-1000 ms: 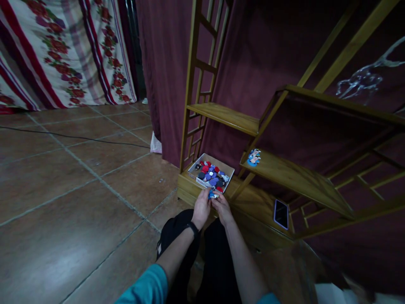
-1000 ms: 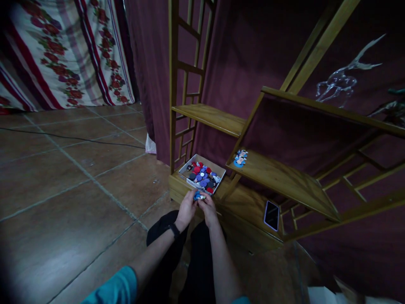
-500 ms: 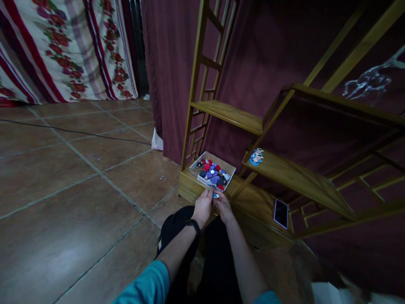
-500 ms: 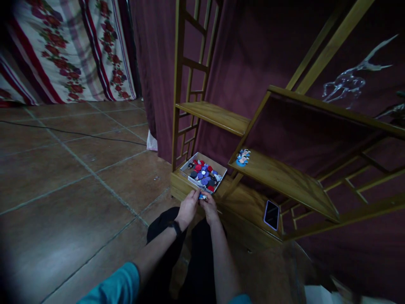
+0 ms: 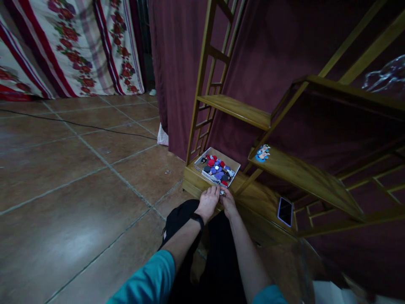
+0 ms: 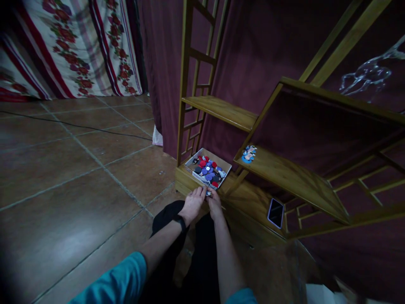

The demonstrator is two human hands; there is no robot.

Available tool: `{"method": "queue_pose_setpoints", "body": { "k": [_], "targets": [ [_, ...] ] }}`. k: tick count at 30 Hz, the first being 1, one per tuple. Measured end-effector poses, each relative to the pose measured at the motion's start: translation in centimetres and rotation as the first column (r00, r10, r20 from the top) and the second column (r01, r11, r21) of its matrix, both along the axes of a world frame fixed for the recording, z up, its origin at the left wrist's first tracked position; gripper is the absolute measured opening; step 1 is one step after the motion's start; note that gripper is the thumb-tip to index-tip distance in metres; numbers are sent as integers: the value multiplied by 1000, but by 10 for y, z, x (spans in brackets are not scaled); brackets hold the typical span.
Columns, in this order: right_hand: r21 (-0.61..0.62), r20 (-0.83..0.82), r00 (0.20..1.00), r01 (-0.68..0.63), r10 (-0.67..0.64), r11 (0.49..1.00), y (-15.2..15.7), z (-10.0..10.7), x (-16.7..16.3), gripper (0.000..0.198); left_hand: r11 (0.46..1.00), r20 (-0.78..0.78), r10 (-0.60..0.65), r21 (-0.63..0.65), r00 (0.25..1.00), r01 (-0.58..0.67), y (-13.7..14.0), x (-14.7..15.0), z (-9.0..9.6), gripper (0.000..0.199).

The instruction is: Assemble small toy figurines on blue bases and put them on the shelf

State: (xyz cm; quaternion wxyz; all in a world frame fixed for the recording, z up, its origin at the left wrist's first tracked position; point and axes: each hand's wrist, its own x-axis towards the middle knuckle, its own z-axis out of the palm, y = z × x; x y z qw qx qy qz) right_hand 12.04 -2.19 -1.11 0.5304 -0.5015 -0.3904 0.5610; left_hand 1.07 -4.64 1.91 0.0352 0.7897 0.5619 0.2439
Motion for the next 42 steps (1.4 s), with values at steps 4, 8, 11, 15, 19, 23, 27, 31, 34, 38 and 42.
{"method": "queue_pose_setpoints", "body": {
  "k": [4,8,11,15,19,23,27,31,34,38,42],
  "targets": [
    [51,-17,1000,-19,20,999,-3,1,3,43,997,-41,-59,42,997,61,-3,-2,1,48],
    [87,-25,999,-41,43,995,-6,4,5,42,992,-78,-109,63,991,114,-4,-6,4,49],
    [90,-35,998,-48,51,995,-6,5,6,42,988,-150,-118,84,982,132,-5,-9,8,49],
    [73,-85,995,-43,49,996,-3,3,4,40,985,-236,-118,95,965,144,-4,-11,13,50],
    [84,-112,992,-49,58,995,-2,2,1,42,988,-73,-152,15,986,153,0,-13,10,54],
    [101,-81,993,-75,83,992,-2,5,-1,42,979,438,-89,-128,894,160,16,-18,-4,53],
    [83,-123,990,-58,68,995,1,5,-3,46,914,855,93,-276,509,298,39,-20,-18,43],
    [18,-134,991,-1,4,1000,8,-1,-4,42,758,911,313,-411,270,507,47,-21,-21,33],
    [22,-143,990,15,-12,1000,11,-5,-4,42,685,893,417,-432,170,587,45,-21,-17,30],
    [37,-155,988,13,-7,999,9,-1,-3,40,651,868,488,-434,95,623,41,-20,-11,30],
    [54,-167,986,10,-1,998,3,8,-2,39,681,857,511,-447,60,580,40,-18,-7,28]
  ]
}}
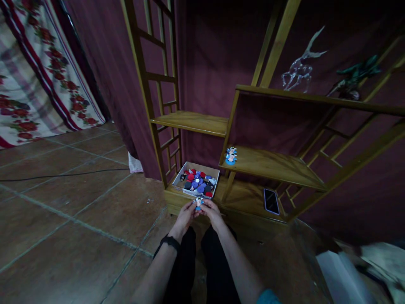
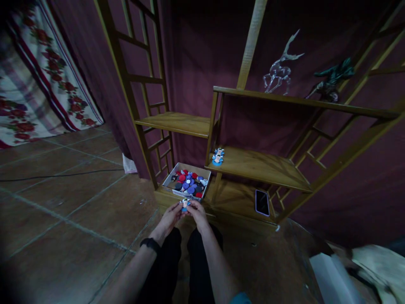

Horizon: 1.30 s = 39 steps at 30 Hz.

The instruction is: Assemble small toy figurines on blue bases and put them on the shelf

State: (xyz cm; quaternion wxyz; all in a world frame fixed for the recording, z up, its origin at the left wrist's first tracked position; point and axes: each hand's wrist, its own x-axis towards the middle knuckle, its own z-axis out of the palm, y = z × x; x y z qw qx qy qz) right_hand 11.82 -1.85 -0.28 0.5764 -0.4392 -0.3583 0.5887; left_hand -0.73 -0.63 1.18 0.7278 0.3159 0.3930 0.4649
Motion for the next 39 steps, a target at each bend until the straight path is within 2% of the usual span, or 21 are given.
{"method": "queue_pose_setpoints", "body": {
  "k": [7,17,26,32,39],
  "targets": [
    [-7,9,1000,26,-26,1000,-3,3,2,39,1000,-26,8,26,1000,-7,-2,3,1,26],
    [54,145,988,51,-58,997,-4,3,0,32,1000,-103,16,16,995,-14,-5,0,4,25],
    [98,206,973,81,-100,992,0,-5,-3,27,999,-73,41,-10,996,-42,-5,3,10,26],
    [132,163,983,66,-87,989,-1,-6,-3,28,999,-104,-32,31,994,36,-7,3,14,36],
    [104,166,983,59,-76,993,-4,-3,-2,33,993,-109,-92,69,990,100,-2,0,5,38]
  ]
}}
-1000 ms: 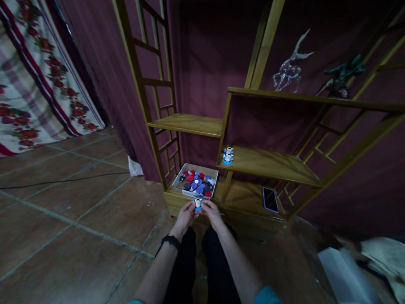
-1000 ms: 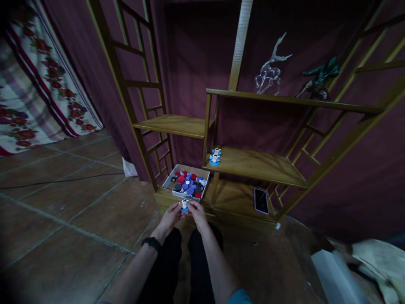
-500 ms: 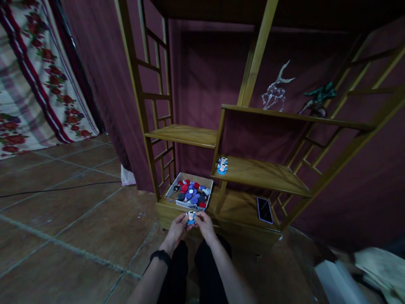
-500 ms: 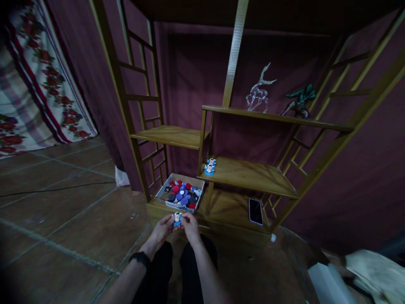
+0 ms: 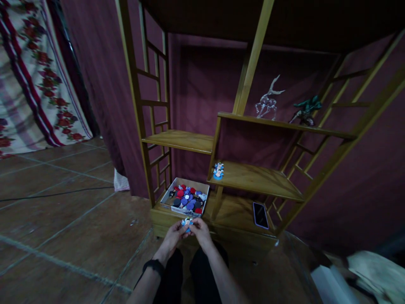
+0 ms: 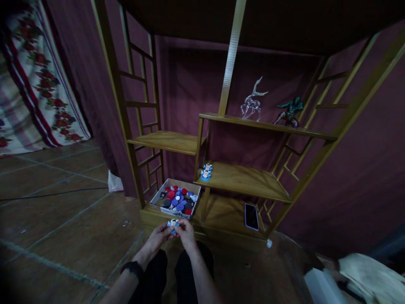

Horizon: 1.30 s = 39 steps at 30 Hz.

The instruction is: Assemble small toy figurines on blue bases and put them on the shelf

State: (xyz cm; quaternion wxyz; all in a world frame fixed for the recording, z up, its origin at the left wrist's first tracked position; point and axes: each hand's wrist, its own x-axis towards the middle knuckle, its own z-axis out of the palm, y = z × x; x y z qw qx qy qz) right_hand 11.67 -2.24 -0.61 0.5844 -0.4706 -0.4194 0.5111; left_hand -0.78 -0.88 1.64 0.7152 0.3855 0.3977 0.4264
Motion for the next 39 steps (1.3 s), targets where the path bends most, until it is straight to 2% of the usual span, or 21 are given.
{"method": "queue_pose_setpoints", "body": {
  "k": [9,17,23,30,36,39],
  "targets": [
    [-3,-34,999,-7,7,1000,-6,9,3,34,998,108,5,-65,994,2,-2,0,3,28],
    [-23,-63,997,-52,50,998,-9,12,5,37,998,131,-4,-54,991,12,-5,0,6,33],
    [-21,-50,999,12,-13,1000,-6,6,5,38,999,90,49,-24,995,-47,-1,3,1,40],
    [-12,-43,999,24,-24,1000,-2,1,5,39,993,1,116,29,993,-116,-3,5,-2,51],
    [18,16,1000,24,-24,1000,-3,2,5,43,996,-38,28,85,999,-25,-7,6,7,48],
    [36,27,1000,4,-5,999,-6,5,8,35,995,-75,-40,92,996,47,-10,6,11,48]
  ]
}}
